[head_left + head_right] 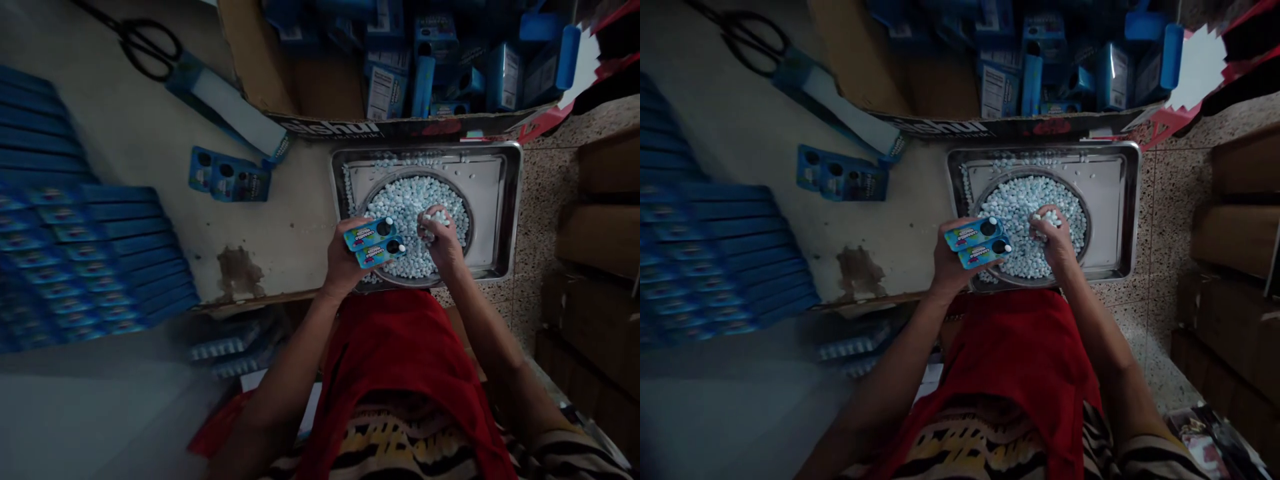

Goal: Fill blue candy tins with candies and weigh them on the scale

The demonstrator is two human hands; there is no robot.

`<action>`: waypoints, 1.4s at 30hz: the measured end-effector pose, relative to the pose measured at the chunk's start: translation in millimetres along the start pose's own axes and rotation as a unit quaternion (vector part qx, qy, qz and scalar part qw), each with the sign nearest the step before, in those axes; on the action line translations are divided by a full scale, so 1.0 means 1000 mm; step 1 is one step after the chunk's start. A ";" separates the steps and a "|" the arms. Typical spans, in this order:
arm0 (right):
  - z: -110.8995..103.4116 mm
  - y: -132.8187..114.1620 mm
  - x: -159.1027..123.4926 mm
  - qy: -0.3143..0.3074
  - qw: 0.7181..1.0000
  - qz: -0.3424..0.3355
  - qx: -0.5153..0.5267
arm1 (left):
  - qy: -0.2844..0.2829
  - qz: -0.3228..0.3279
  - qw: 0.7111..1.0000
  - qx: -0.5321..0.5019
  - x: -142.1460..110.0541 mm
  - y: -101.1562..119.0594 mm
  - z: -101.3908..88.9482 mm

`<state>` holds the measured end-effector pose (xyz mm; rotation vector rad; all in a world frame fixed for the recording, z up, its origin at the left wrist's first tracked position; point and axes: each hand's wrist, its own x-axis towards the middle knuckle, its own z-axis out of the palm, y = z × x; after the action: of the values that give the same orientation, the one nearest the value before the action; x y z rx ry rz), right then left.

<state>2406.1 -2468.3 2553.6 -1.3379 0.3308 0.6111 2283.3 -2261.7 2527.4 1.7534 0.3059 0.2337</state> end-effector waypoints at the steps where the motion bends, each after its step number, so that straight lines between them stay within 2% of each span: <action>1: 0.005 -0.011 -0.010 -0.017 0.997 0.010 0.071 | 0.004 0.007 1.000 0.005 0.000 -0.001 0.001; 3: 0.016 -0.030 -0.027 -0.044 0.987 -0.016 0.155 | 0.004 0.021 0.999 0.035 0.001 0.002 0.003; 5: 0.027 -0.043 -0.039 -0.057 0.980 -0.066 0.180 | -0.007 0.028 0.996 0.079 0.003 0.008 0.005; 8: 0.039 -0.049 -0.045 -0.053 0.977 -0.134 0.156 | -0.029 0.029 0.991 0.126 0.008 0.020 0.011; 11: 0.042 -0.046 -0.044 -0.030 0.979 -0.167 0.112 | -0.031 0.026 0.987 0.153 0.011 0.027 0.021; 16: 0.035 -0.044 -0.038 0.008 0.977 -0.191 0.090 | -0.035 0.015 0.983 0.182 0.016 0.031 0.033; 22: 0.036 -0.046 -0.028 0.044 0.977 -0.185 0.094 | -0.054 0.011 0.980 0.191 0.021 0.031 0.040; 25: 0.040 -0.050 -0.026 0.042 0.977 -0.189 0.093 | -0.073 0.043 0.978 0.191 0.022 0.030 0.038; 29: 0.042 -0.055 -0.026 -0.009 0.972 -0.212 0.098 | -0.113 0.108 0.975 0.158 0.022 0.029 0.033; 36: 0.042 -0.059 -0.035 -0.088 0.965 -0.236 0.068 | -0.070 0.078 0.987 0.119 0.026 0.017 0.033; 39: 0.036 -0.056 -0.039 -0.070 0.968 -0.234 0.051 | -0.033 0.110 0.991 0.075 0.037 0.008 0.037; 42: 0.014 -0.039 -0.041 -0.017 0.975 -0.219 0.029 | 0.000 0.140 0.990 0.024 0.044 0.007 0.038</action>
<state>2394.6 -2467.7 2611.2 -1.2902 0.0192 0.2518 2337.4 -2284.2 2525.7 1.8414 0.0637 0.4321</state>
